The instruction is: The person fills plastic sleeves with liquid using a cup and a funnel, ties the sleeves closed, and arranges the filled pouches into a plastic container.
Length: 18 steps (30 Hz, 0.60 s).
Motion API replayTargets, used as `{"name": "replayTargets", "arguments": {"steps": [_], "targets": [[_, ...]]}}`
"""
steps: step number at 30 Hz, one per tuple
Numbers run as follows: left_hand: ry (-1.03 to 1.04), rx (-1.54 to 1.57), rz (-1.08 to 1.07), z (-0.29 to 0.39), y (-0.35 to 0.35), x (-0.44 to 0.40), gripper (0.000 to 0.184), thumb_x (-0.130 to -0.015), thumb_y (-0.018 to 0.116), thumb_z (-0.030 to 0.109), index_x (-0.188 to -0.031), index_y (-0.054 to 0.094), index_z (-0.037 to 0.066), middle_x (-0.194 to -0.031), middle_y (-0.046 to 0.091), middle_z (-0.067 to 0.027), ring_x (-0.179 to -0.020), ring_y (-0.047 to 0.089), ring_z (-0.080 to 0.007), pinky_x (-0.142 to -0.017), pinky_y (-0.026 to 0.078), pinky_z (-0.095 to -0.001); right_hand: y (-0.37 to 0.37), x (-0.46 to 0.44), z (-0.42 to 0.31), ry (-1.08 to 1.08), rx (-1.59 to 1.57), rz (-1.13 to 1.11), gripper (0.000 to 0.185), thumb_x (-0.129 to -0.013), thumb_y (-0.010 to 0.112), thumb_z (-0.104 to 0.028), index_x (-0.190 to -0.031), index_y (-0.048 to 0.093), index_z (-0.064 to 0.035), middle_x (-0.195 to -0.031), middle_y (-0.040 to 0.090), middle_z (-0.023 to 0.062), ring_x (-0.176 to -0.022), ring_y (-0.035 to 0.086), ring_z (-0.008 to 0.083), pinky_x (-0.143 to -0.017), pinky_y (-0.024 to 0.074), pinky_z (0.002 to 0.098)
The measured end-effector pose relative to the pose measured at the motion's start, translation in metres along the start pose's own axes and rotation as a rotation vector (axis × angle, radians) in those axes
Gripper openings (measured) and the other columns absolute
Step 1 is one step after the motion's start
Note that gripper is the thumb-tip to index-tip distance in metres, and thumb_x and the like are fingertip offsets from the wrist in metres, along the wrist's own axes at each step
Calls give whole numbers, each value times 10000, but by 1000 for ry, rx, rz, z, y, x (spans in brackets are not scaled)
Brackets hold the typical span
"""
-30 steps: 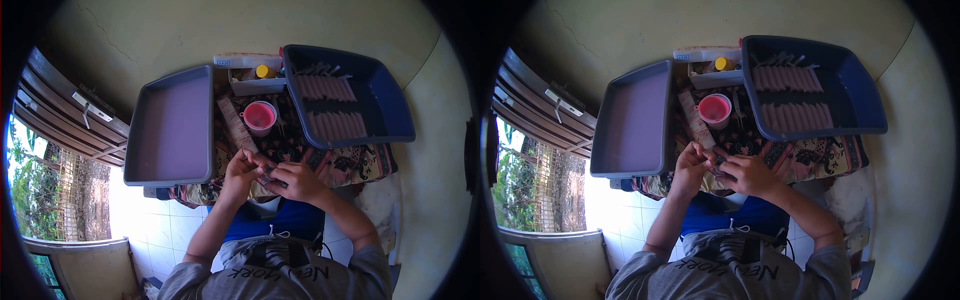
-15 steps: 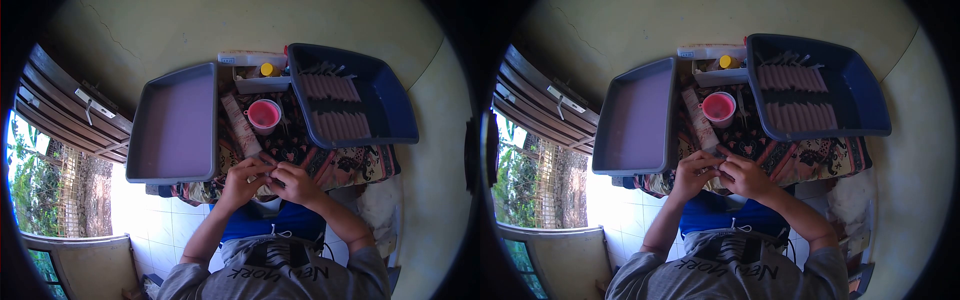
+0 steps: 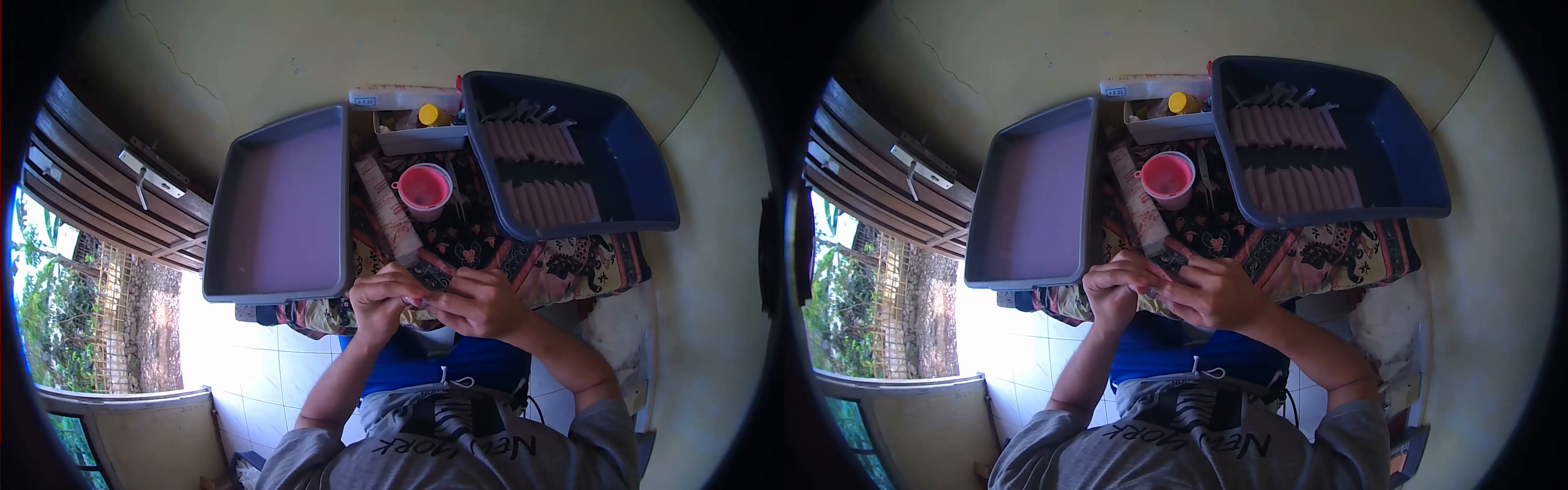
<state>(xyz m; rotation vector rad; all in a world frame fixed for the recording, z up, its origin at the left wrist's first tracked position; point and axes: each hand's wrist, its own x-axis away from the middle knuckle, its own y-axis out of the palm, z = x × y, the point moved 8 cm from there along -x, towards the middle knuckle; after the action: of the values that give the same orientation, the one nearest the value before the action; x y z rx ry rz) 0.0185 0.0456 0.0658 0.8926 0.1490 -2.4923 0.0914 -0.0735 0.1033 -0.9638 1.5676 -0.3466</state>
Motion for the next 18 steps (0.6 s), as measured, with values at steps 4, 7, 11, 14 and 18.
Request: {"name": "replayTargets", "arguments": {"steps": [4,7,11,14,18], "targets": [[-83,168,100,-6,1,7,44,-728,715,-17,-768,696,-13,-778,695,-115,-717,627,-184,-679,487,-293,-5,-4,0,-17,-9,-64,135,-737,726,-188,-816,637,-123,-637,505,-4,-599,571,160,-503,473,287],[-218,238,130,-17,4,12,20,-758,695,-32,-770,688,-18,-771,676,-114,-718,619,-172,-674,484,-277,-4,0,8,67,-129,-94,134,-751,723,-190,-813,638,-107,-626,537,19,-573,586,175,-501,477,300],[-397,216,27,-30,16,19,14,-818,665,-24,-805,660,-27,-810,649,-102,-739,606,-163,-703,479,-261,20,22,31,553,-459,-160,159,-795,718,-148,-847,631,-26,-675,613,89,-566,617,221,-503,464,306],[-394,373,20,-32,17,18,63,-863,637,17,-842,602,-30,-812,634,-106,-753,597,-160,-723,472,-267,24,26,33,659,-586,-149,151,-827,697,-120,-861,617,3,-716,642,113,-595,637,245,-529,476,298],[-393,563,39,-27,19,12,106,-895,611,59,-862,546,-17,-797,622,-120,-735,577,-151,-713,464,-270,9,8,17,384,-483,-81,126,-821,688,-97,-873,618,-6,-704,621,95,-582,617,246,-528,477,315]]}}
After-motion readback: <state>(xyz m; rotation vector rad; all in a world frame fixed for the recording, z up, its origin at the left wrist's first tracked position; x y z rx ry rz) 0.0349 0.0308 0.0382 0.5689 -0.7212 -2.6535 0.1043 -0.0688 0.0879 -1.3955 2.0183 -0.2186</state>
